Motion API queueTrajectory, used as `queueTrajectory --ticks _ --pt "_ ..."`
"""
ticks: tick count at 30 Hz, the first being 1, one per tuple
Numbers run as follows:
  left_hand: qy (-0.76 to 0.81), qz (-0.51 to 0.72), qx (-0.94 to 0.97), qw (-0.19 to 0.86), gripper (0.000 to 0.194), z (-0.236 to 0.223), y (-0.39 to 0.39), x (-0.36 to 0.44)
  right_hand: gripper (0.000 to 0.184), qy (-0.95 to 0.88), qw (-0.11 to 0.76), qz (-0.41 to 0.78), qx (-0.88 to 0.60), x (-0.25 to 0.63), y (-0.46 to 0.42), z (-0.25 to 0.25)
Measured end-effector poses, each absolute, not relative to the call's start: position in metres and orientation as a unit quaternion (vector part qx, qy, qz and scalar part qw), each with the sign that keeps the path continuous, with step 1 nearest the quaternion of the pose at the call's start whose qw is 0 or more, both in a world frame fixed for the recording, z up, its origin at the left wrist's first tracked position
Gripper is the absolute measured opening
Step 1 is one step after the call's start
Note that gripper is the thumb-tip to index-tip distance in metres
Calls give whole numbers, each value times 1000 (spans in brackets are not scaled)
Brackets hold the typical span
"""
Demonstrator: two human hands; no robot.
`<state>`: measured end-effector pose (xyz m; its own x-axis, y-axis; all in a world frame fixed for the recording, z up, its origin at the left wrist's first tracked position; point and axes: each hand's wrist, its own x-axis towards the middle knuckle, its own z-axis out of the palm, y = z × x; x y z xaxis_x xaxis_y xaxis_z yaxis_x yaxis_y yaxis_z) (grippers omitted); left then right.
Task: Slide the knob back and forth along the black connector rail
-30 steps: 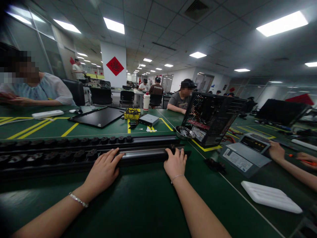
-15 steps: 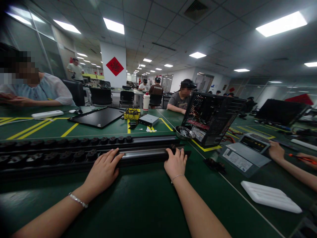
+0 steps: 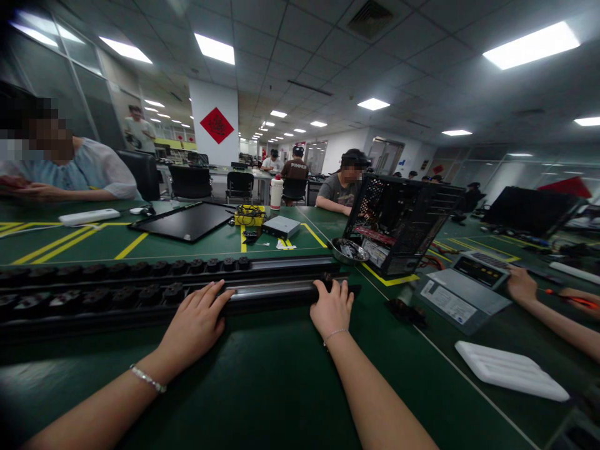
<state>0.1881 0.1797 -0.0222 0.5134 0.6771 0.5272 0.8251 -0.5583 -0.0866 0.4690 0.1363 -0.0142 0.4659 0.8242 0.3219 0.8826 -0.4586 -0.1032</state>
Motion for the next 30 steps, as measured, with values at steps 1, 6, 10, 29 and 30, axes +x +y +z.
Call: queueTrajectory --ticks 1,6,10,29,30 --pt "-440 -222 -854 167 51 -22 180 188 51 -504 128 -113 -847 469 136 -14" --pt "-440 -223 -854 163 51 -22 181 188 52 -505 127 -113 -846 469 136 -13" --pt "-441 -227 -854 157 51 -23 181 188 51 -504 122 -105 -849 469 136 -12" --pt "-444 -221 -854 157 50 -21 179 188 50 -498 127 -105 -851 468 136 -11" --pt "-443 -223 -854 156 50 -21 179 188 50 -498 127 -104 -851 467 136 -10"
